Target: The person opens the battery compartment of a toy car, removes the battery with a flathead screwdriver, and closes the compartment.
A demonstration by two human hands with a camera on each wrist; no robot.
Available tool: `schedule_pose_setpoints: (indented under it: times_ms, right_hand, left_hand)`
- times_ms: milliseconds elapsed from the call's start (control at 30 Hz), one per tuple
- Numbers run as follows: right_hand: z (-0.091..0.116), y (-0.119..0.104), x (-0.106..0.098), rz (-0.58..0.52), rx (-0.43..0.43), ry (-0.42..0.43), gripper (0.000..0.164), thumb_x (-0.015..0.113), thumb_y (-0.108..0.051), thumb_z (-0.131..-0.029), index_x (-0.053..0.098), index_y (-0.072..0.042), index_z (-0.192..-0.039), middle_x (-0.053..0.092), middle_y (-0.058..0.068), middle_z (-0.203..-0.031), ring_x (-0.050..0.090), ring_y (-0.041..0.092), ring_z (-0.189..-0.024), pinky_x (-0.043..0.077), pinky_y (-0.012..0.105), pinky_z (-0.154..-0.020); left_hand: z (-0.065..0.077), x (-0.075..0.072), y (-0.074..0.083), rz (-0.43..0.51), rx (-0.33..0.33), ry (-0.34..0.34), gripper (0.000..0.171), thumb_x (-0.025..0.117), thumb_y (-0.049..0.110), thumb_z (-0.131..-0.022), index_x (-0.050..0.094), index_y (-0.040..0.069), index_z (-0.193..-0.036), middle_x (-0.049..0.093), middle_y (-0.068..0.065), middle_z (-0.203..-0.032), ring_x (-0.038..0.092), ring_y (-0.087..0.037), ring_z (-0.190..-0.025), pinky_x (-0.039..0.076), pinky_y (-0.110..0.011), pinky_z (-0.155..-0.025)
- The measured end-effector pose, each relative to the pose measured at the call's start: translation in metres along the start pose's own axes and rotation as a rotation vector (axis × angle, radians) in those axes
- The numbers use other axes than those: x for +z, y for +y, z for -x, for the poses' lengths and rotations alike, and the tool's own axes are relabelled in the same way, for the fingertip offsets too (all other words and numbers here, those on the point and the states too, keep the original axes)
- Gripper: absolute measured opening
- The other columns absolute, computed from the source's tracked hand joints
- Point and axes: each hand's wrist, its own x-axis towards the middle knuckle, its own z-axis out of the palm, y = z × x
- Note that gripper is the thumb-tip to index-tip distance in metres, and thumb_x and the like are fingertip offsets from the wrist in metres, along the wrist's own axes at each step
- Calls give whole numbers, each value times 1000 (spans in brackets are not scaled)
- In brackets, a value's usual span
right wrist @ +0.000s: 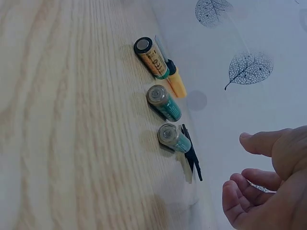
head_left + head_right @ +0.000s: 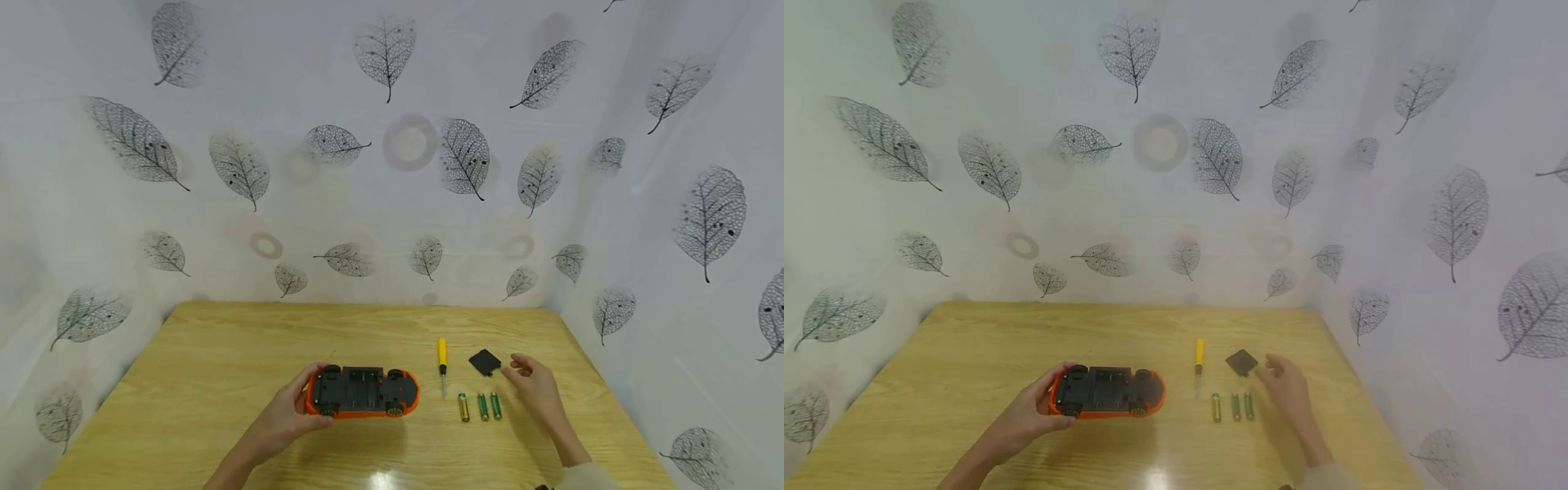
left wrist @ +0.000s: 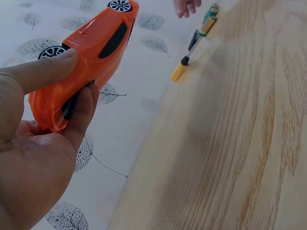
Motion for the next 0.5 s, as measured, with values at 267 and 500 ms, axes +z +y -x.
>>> schedule_pose_setpoints:
  times_ms: [267,500]
  right_hand:
    - [-18,7,10,20,-42,-33,61,73,-20,-98,50,14,-143,57,34,-135,59,39,-110,56,34,-77]
    - [-30,20,22,73,-12,-123,74,75,-27,-97,42,20,-145,49,39,-142,50,53,-130,48,60,-105]
  left_hand:
    - [-1,0,-1,28,0,-17,92,76,-6,-89,17,-6,-159,17,-41,-158,58,-25,-128,60,-38,-93]
    - [-1,0,-1,35,-3,-16,91,76,-6,-89,18,-6,-159,19,-41,-157,60,-24,-126,60,-38,-91]
